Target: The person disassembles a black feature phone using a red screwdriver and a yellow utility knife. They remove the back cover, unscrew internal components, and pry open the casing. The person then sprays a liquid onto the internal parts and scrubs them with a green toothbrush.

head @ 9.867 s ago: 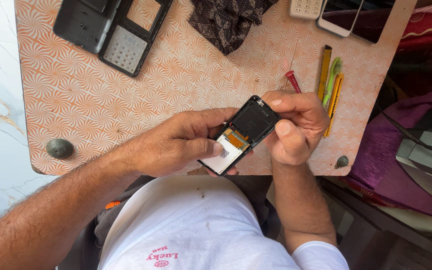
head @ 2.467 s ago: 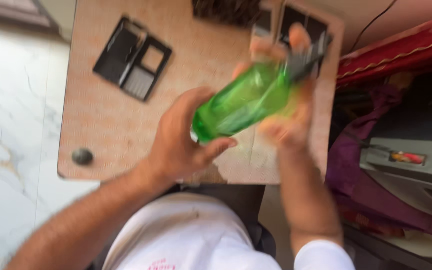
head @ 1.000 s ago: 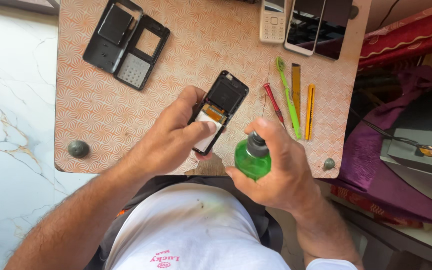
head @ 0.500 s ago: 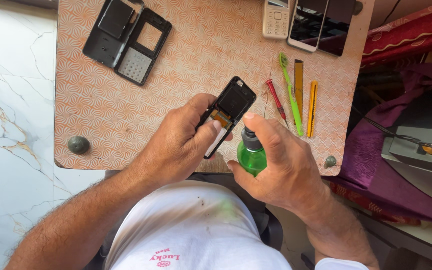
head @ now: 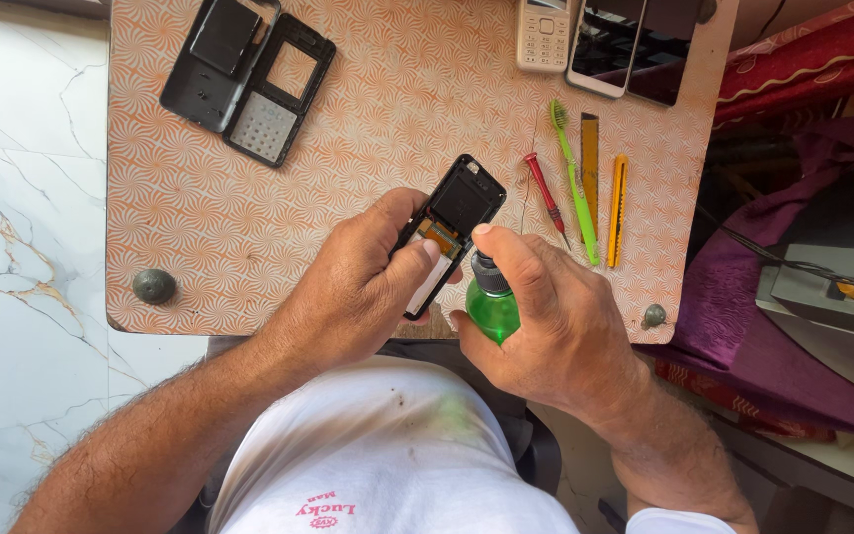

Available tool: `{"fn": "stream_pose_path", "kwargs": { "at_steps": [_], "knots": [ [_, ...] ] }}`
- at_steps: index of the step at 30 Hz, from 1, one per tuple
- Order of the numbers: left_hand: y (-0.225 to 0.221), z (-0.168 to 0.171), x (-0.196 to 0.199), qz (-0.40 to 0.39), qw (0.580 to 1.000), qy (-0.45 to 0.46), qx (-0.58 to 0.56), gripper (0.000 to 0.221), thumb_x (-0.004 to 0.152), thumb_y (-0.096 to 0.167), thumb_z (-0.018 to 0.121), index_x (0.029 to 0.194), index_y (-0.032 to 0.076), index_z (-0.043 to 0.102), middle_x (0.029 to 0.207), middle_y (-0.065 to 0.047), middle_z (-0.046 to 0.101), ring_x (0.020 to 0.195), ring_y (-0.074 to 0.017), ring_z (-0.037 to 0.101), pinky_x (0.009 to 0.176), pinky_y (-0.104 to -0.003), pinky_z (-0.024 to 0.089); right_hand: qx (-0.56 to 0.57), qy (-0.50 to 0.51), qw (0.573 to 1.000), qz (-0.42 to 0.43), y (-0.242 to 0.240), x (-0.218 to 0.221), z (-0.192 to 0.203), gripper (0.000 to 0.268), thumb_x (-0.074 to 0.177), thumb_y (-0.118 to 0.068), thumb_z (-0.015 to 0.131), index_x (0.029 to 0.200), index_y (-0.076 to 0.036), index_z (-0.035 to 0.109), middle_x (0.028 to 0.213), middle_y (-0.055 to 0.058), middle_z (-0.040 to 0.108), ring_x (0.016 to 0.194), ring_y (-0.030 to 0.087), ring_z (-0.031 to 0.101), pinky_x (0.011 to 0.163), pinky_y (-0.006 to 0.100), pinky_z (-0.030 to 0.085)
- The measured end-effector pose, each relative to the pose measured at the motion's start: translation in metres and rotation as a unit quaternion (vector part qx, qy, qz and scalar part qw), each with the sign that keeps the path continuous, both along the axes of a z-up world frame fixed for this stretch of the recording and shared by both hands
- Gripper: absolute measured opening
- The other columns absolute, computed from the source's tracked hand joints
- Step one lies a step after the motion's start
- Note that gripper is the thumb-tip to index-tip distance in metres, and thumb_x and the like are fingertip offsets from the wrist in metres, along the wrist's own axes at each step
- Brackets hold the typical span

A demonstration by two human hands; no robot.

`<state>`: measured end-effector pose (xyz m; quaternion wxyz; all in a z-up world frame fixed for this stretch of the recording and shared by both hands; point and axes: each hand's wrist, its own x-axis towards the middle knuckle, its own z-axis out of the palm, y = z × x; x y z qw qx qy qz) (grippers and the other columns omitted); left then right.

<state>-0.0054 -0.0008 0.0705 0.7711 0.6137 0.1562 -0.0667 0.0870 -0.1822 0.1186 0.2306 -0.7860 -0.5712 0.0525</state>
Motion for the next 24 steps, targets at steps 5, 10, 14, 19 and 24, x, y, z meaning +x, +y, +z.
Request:
{"fn": "stream_pose_path", "kwargs": {
  "at_steps": [5, 10, 14, 19, 24],
  "knots": [
    [-0.0004, 0.0011, 0.001, 0.001, 1.0, 0.019, -0.007, 0.028, 0.099, 0.019, 0.05, 0.12, 0.003, 0.058, 0.09, -0.006, 0.074, 0.07, -0.0089, 0.071, 0.054, -0.026, 0.064, -0.014, -0.004, 1.0, -0.006, 0.001, 0.0001, -0.0024, 0.083, 0.076, -0.009, 0.088, 0.14, -0.005, 0.036, 0.098, 0.016, 0.064, 0.085, 0.029, 0.071, 0.071, 0.041, 0.06],
    [-0.0005, 0.0004, 0.0002, 0.001, 1.0, 0.027, -0.002, 0.027, 0.1, 0.02, 0.05, 0.119, 0.002, 0.059, 0.087, -0.007, 0.073, 0.07, -0.0101, 0.07, 0.053, -0.027, 0.064, -0.009, -0.008, 1.0, 0.005, 0.0023, 0.0002, -0.0022, 0.086, 0.074, -0.01, 0.089, 0.141, -0.004, 0.036, 0.101, 0.017, 0.065, 0.086, 0.029, 0.071, 0.071, 0.041, 0.06],
    [-0.001, -0.0016, 0.0002, 0.005, 1.0, 0.021, -0.014, 0.028, 0.1, 0.019, 0.049, 0.121, 0.002, 0.058, 0.09, -0.006, 0.073, 0.073, -0.0092, 0.071, 0.054, -0.026, 0.065, -0.007, -0.011, 1.0, 0.003, 0.002, 0.0007, -0.0024, 0.084, 0.074, -0.009, 0.088, 0.141, -0.004, 0.037, 0.104, 0.019, 0.065, 0.091, 0.032, 0.072, 0.077, 0.043, 0.061],
    [-0.0002, -0.0043, -0.0001, 0.0, 0.998, 0.021, -0.056, 0.032, 0.099, 0.017, 0.047, 0.125, 0.003, 0.057, 0.093, -0.007, 0.074, 0.076, -0.009, 0.071, 0.055, -0.026, 0.064, -0.01, -0.009, 1.0, 0.0, 0.0013, -0.0004, -0.0021, 0.081, 0.074, -0.008, 0.087, 0.139, -0.003, 0.038, 0.105, 0.02, 0.066, 0.091, 0.033, 0.072, 0.077, 0.043, 0.061],
    [0.0016, -0.0075, 0.0005, -0.001, 0.996, 0.035, -0.08, 0.034, 0.097, 0.014, 0.046, 0.126, 0.003, 0.056, 0.094, -0.007, 0.075, 0.073, -0.0093, 0.069, 0.055, -0.026, 0.061, -0.006, -0.009, 1.0, 0.0, 0.002, -0.0008, -0.0015, 0.082, 0.074, -0.009, 0.087, 0.139, -0.004, 0.038, 0.106, 0.021, 0.066, 0.092, 0.033, 0.072, 0.079, 0.044, 0.061]
  ]
}}
